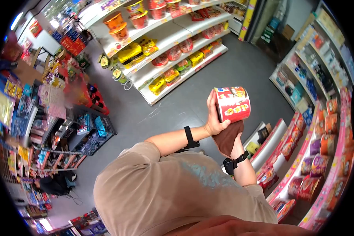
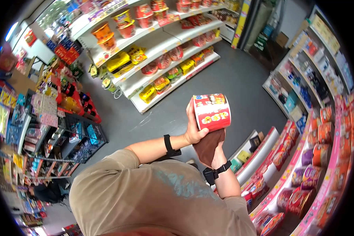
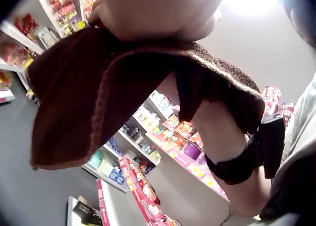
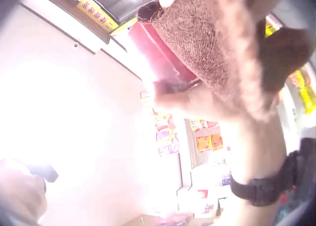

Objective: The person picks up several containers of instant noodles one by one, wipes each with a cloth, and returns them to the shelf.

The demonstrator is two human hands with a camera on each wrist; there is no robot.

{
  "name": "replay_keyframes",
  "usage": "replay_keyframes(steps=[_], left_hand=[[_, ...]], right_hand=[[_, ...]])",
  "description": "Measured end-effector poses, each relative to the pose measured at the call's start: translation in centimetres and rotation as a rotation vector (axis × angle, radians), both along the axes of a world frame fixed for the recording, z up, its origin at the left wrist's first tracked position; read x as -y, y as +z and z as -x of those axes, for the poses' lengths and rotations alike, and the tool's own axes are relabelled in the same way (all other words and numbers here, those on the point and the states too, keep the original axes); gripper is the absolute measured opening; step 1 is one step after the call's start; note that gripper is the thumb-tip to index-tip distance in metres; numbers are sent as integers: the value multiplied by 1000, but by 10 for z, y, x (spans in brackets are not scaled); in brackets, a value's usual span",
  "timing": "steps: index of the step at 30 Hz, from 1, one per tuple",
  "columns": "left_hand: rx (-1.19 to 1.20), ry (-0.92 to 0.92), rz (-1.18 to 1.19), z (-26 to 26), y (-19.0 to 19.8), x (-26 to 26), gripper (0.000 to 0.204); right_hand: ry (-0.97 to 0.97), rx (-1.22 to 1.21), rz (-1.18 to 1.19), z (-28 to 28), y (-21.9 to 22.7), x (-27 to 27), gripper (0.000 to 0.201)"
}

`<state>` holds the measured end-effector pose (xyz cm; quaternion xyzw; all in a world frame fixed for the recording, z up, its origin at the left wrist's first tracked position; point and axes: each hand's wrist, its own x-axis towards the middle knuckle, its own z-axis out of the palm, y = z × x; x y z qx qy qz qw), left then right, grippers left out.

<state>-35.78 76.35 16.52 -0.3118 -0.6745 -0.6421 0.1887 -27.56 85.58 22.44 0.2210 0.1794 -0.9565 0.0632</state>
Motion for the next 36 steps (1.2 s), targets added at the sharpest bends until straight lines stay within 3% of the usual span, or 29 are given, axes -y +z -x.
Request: replay_keyframes(steps=[7,10,11,12,13,14,16,18,20,21,23,24,26,27,28,30,31,33,34,35,36], left_hand=[[-81,-226,196,-15,2,-13,123],[-294,-322,136,-26,-2,-7,114],[-308,-361,211,-32,2,-2,109],[-303,-421,115,-41,3,3,105],[-352,-422,157,-46,6,15,112],[-402,-424,196,-53,10,27,119],[-349,-594,71,-67,-4,48,121],[-352,-724,36,-82,-2,61,121],[-391,-832,99,-93,3,88,118],[-419,-881,113,-105,7,100,117],[-473,-968,137,-119,11,117,111],[-476,-1036,104,-125,14,120,107],[-486,-1148,105,-137,19,129,104],[-501,-1247,99,-141,24,131,103],[-517,-1342,94,-144,31,133,103],[-522,-1545,95,-149,44,135,100],[-501,-1586,112,-152,50,137,101],[-357,-1661,133,-164,64,139,100],[-253,-1658,139,-172,79,143,97],[-240,-1638,116,-172,88,139,98],[-224,-1611,92,-170,96,132,100]], right_hand=[[-240,-120,-140,-73,3,13,76],[-512,-189,-288,-86,5,42,76],[-630,-207,-347,-89,7,51,76],[-577,-183,-369,-97,10,60,87],[-647,-97,-398,-102,26,81,99],[-576,134,-237,-110,11,90,110],[-753,154,-201,-120,-13,115,105],[-1148,153,-222,-121,-71,105,78],[-1316,353,-119,-146,-33,129,66],[-1295,253,-136,-163,-70,131,65],[-1296,32,-163,-192,-90,148,57],[-1336,-140,-89,-197,-68,162,53],[-1333,86,-261,-230,-85,176,51],[-1348,119,-248,-246,-68,190,53],[-1330,-26,-233,-259,-52,208,57],[-1297,-2,-155,-295,-41,235,60],[-1252,-168,-184,-308,-58,237,60],[-1345,342,-171,-341,-91,244,56],[-1367,325,-146,-360,-88,264,54],[-1220,207,-126,-388,-100,282,51],[-1124,217,-98,-407,-75,300,52]])
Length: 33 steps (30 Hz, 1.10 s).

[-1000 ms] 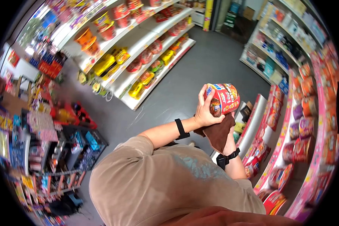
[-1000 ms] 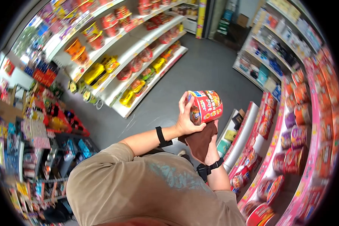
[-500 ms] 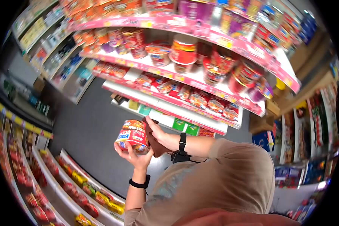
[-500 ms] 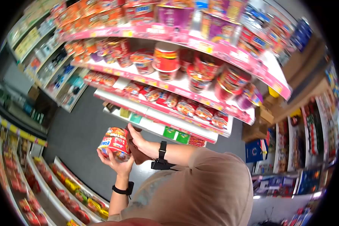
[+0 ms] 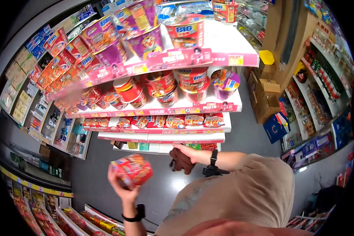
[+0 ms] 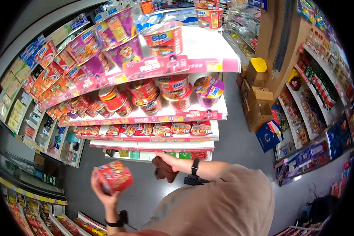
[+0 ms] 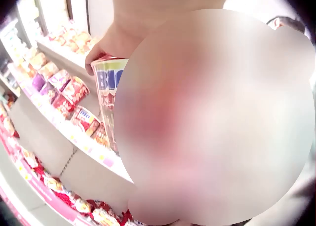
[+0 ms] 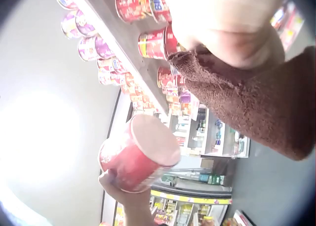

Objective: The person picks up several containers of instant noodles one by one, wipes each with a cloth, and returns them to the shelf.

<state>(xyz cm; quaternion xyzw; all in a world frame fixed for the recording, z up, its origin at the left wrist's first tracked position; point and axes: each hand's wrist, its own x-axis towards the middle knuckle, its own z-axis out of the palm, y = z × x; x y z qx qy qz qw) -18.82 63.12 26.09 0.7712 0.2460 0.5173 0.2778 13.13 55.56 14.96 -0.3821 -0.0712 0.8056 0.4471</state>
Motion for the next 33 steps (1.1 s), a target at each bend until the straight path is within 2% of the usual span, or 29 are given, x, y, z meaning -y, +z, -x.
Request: replay_keyframes(steps=[1,3,5,7,8,10,12,13,15,17,18,20,21,22,23,24,25,26,27,28,29,32,33], left_hand=[[87,-17,65,-6,20,1,102],[199,23,119,-1,53,-6,106],[257,129,61,21,83,-17,109],[283,186,-85,19,133,-19,111],[270,193,-171,6,162,-14,112],[256,223,-271,-33,219,-1,110],[109,197,-432,-84,277,9,107],[36,177,-441,-108,304,10,106],[-114,117,-521,-183,352,22,106],[-277,28,-381,-243,387,32,97],[-282,-53,-465,-280,399,34,92],[-342,-96,-253,-341,420,45,89],[-519,-90,-272,-363,433,42,80],[-415,-104,-495,-393,432,31,67],[-418,-139,-191,-423,439,64,67],[-423,-159,-152,-443,444,45,56],[-449,-130,-185,-462,448,33,55],[-383,-216,-184,-486,447,23,52],[-405,-176,-206,-507,452,16,48],[-358,-197,-122,-527,451,13,48],[-419,-139,-142,-545,453,14,48],[-526,-6,-104,-596,454,3,49],[-552,12,-200,-614,451,-13,52]], right_hand=[[95,-6,34,-19,25,19,60],[282,-34,1,-79,1,44,52],[259,219,-33,-122,-4,79,50],[116,597,-185,-163,7,113,55],[247,580,-188,-189,22,127,50],[364,768,-383,-232,44,154,47],[260,531,-436,-267,-18,174,43],[277,602,-384,-278,10,187,42],[273,591,-309,-294,32,209,43],[243,608,-288,-310,25,225,43],[225,645,-299,-316,28,232,45],[252,692,-380,-334,8,238,44],[227,659,-386,-341,5,242,41],[201,629,-394,-348,4,243,38],[175,595,-399,-351,3,246,35],[137,581,-344,-354,6,246,34],[96,568,-287,-356,10,250,33],[54,552,-224,-357,13,257,32],[4,489,-216,-357,15,263,31],[-45,428,-209,-357,16,269,30],[-93,371,-206,-360,17,274,29],[-157,431,-243,-376,7,289,28],[-196,445,-230,-378,11,294,28]])
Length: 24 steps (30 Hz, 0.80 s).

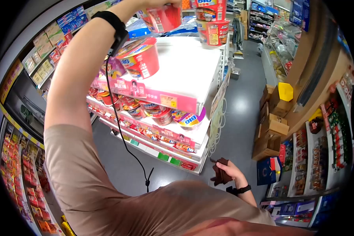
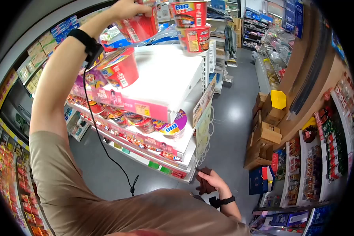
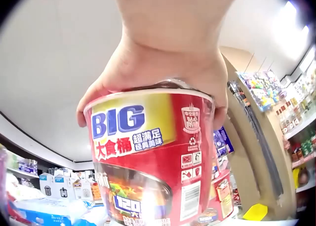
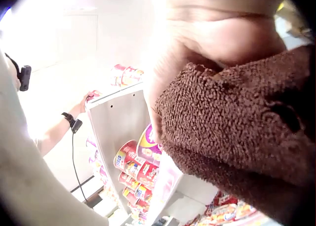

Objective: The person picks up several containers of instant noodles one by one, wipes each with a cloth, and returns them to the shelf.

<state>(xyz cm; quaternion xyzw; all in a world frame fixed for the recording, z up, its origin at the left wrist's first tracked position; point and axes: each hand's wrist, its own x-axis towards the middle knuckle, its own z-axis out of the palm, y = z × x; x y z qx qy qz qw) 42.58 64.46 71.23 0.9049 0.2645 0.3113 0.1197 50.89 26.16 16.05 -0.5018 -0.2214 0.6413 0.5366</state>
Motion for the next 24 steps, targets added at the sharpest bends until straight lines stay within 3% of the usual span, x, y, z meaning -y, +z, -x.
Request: replay_keyframes(steps=[1,3,5,8,10,13,20,24], left_hand=[[-72,69,-35,-8,-2,13,58],[-124,-102,-65,-44,-16,-61,58],[-193,-52,-77,-58,-22,-68,57],[-251,35,-72,-72,-36,-64,70],[-251,19,21,-83,-42,-68,78],[-342,160,5,-104,-52,-109,99],[-492,319,57,-124,-64,-120,114],[-449,252,156,-129,-80,-137,119]], right_hand=[[-14,55,-43,-4,-7,5,28],[-41,161,-134,-11,-28,12,28],[-113,31,-29,-6,-34,21,29],[-82,38,-97,-9,-78,27,27],[-114,-7,-44,-7,-76,28,28],[-168,-60,-17,-11,-74,28,30],[-205,-132,75,-24,-84,28,30],[-283,-80,25,-28,-88,19,30]])
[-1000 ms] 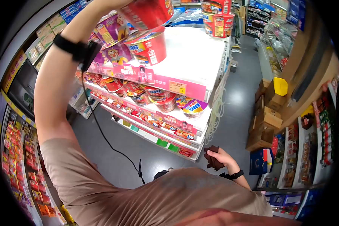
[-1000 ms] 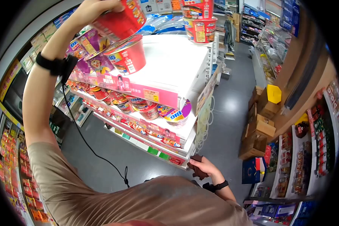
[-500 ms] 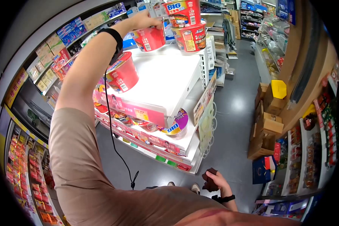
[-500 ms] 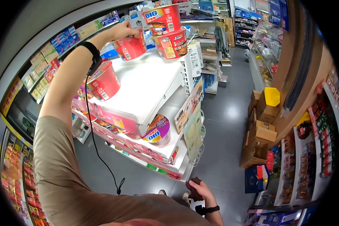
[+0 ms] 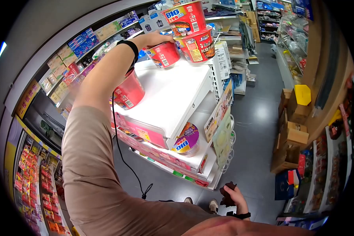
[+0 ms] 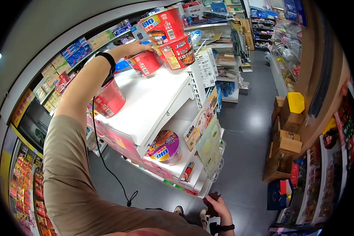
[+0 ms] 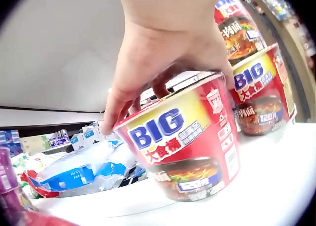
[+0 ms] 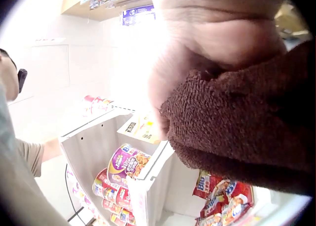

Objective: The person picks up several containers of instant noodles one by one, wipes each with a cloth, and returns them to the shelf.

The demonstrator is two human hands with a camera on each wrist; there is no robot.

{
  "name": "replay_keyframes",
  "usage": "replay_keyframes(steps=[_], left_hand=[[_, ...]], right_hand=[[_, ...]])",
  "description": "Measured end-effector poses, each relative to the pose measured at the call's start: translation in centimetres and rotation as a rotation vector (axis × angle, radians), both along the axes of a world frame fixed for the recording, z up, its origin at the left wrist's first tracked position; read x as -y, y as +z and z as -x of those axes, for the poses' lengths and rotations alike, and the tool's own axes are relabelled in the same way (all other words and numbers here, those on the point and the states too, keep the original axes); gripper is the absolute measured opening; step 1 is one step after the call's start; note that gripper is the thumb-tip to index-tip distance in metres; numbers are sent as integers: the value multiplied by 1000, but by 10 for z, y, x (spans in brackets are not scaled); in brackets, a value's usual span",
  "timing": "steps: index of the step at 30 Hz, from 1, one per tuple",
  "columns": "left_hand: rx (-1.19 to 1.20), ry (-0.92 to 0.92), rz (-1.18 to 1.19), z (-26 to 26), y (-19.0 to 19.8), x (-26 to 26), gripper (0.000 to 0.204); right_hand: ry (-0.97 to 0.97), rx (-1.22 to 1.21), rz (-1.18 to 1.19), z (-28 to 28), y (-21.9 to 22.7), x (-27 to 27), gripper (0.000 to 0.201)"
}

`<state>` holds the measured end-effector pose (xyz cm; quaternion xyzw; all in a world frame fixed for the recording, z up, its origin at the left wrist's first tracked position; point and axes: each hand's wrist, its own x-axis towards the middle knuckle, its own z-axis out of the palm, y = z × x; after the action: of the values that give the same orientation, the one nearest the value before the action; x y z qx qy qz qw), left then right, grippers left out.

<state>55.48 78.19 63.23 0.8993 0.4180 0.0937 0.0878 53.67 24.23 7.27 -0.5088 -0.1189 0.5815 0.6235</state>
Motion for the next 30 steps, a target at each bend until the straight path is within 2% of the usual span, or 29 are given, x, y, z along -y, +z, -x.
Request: replay_keyframes(steps=[3,5,8,12,15,18,19,20,21,23,25,27,28,29,30], left_hand=[[-144,-158,135,4,11,-14,120],[-185,-75,130,11,12,-21,113],[-362,-59,29,23,27,25,110],[-403,-8,71,20,31,44,100],[-375,21,44,15,27,50,107],[-495,-58,-144,16,36,42,118],[-480,-110,-161,22,48,52,126],[-407,-89,-236,31,55,62,125],[-283,-124,-190,35,61,37,124],[-164,-176,-287,69,75,81,112],[-30,-169,-491,101,79,42,107],[34,-189,-547,142,73,58,107],[67,-205,-580,160,69,80,106],[21,-109,-590,179,58,120,105],[29,-122,-539,192,44,155,104]], right_hand=[[29,0,-36,-7,-5,-3,30],[85,-17,-30,-10,-9,-3,29],[116,-19,1,-11,10,-8,28],[120,14,-13,-3,32,-14,29],[127,17,-41,1,30,-16,27],[124,-3,-25,7,37,-18,26],[127,-6,-31,8,36,-19,25],[134,-8,-33,10,34,-20,25],[131,11,-34,9,31,-21,25],[137,45,-40,10,27,-27,24],[147,-1,-40,7,40,-33,25],[167,19,-57,1,36,-38,28],[166,6,-30,-2,39,-40,28],[163,-8,-7,-4,42,-42,29],[159,-22,17,-6,44,-44,30]])
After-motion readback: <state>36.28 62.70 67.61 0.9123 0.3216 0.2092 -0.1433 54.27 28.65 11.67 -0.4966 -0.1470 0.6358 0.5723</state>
